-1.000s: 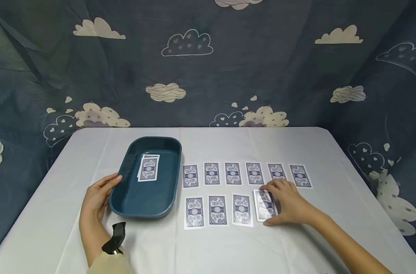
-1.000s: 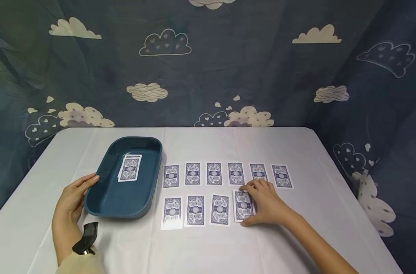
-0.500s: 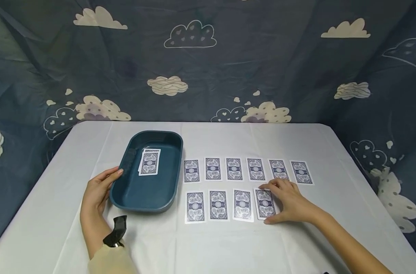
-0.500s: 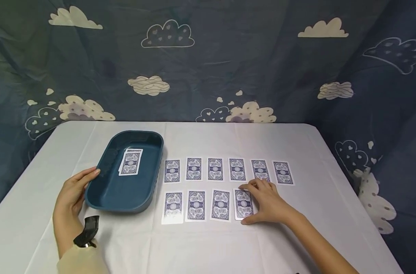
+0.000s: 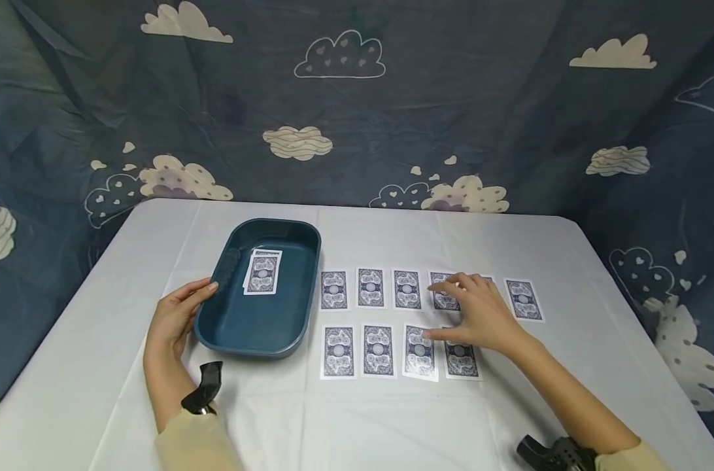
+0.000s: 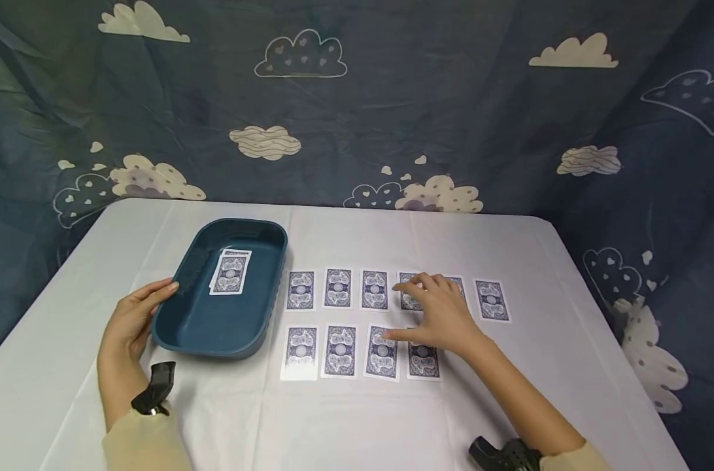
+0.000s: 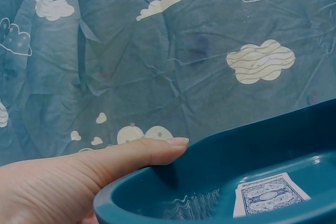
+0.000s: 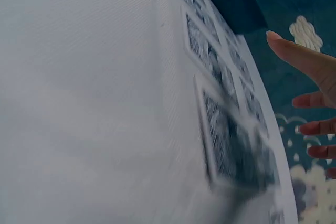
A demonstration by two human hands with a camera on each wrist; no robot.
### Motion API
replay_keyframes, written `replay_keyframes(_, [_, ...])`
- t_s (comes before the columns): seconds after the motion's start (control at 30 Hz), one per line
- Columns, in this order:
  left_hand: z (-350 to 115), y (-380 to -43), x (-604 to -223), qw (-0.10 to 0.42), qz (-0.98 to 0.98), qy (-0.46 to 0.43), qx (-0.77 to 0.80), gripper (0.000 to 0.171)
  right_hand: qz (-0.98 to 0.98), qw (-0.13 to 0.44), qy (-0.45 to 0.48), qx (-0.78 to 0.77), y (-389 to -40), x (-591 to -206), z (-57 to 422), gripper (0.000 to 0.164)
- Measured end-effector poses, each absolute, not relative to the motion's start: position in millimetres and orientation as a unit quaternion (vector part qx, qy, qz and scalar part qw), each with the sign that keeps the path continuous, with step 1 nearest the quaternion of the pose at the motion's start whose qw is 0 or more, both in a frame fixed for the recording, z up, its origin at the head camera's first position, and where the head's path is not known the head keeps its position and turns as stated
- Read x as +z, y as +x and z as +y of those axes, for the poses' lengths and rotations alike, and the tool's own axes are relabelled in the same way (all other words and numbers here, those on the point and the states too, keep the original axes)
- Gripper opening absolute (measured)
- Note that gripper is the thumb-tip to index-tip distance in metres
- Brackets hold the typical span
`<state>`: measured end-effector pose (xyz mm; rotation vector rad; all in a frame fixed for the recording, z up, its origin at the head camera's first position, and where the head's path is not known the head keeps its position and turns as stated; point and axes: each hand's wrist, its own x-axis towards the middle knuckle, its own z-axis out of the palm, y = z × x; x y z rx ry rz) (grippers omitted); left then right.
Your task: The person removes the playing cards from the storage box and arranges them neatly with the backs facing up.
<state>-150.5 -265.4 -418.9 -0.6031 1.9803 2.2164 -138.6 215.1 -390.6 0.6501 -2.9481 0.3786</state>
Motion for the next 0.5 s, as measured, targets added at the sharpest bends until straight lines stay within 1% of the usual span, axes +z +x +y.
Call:
replay_keyframes(0.2, [-266.7, -150.3, -419.5, 0.053, 0.660, -0.215, 0.718, 0.018, -0.961, 0.057, 0.236, 0.128, -170.3, -379.7, 165.8, 0.082])
replay_keyframes(0.4, [-265.8, -151.5, -418.1, 0.053, 0.675, -0.222, 0.702, 0.025, -0.950, 0.078, 0.259, 0.154, -194.1, -374.1, 112.5, 0.075])
replay_keyframes(0.5, [-264.4, -151.6, -418.3, 0.055, 0.674, -0.221, 0.702, 0.023, -0.943, 0.090, 0.277, 0.161, -201.8, -371.1, 83.7, 0.074])
